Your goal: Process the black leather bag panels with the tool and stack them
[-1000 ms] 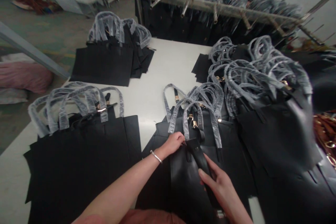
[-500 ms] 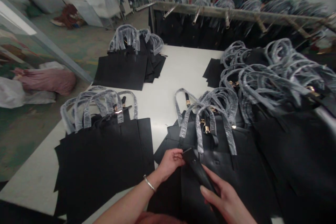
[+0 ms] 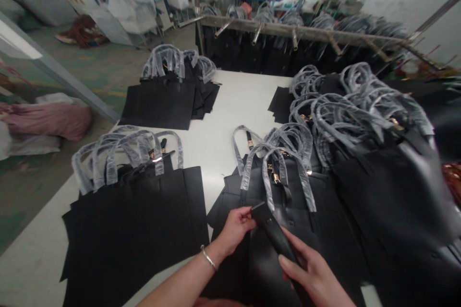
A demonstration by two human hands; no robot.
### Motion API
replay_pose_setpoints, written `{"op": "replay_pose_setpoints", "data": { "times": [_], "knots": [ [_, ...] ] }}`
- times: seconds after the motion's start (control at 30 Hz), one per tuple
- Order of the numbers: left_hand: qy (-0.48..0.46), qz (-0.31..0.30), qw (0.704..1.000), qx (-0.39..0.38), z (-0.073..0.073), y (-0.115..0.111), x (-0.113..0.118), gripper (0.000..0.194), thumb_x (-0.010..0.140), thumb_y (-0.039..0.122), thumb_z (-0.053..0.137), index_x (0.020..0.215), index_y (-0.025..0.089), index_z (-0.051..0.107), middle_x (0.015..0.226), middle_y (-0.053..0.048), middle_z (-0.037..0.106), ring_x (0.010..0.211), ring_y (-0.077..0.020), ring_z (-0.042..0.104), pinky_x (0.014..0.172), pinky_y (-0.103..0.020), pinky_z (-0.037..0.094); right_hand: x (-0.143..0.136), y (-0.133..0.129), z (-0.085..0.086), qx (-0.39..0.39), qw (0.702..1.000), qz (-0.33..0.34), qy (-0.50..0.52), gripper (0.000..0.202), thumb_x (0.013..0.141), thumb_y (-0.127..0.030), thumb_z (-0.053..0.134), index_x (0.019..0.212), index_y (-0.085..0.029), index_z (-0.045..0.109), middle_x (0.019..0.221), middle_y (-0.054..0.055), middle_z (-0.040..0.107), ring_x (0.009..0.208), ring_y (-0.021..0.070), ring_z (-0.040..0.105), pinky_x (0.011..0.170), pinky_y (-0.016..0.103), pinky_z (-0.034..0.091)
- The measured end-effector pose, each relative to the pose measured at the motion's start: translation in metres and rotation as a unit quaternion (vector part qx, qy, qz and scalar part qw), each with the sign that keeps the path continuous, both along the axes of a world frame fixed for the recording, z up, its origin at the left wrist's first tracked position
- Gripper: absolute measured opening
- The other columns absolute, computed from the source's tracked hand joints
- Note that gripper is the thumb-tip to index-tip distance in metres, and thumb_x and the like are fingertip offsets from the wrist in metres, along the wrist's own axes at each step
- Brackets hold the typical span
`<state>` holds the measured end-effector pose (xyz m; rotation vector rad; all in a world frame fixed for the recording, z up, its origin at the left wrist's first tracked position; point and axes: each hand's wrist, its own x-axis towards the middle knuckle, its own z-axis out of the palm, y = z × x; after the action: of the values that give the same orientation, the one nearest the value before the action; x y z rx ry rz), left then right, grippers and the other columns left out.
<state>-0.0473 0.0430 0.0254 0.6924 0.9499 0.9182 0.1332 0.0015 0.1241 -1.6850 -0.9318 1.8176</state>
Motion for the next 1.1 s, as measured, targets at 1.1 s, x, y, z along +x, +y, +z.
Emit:
{"op": "replay_pose_setpoints", "data": {
  "times": [1.1],
  "knots": [
    [0.522, -0.298, 0.626, 0.498, -0.016, -0.011, 0.083, 0.049, 0.082, 0.032, 0.065, 0.127, 0.019, 0.052, 0.133, -0.01, 0.05, 0.12, -0.0281, 0.045, 0.106, -0.046, 0.035, 0.118, -0.093, -0.017, 0.041, 0.943, -0.292, -0.152, 0.091, 0.059, -0.051, 0.076, 0.135, -0.01, 0.049, 0.074, 0.001, 0.068, 0.057, 0.0156, 0.058, 0.051, 0.025, 0.049]
  ]
}}
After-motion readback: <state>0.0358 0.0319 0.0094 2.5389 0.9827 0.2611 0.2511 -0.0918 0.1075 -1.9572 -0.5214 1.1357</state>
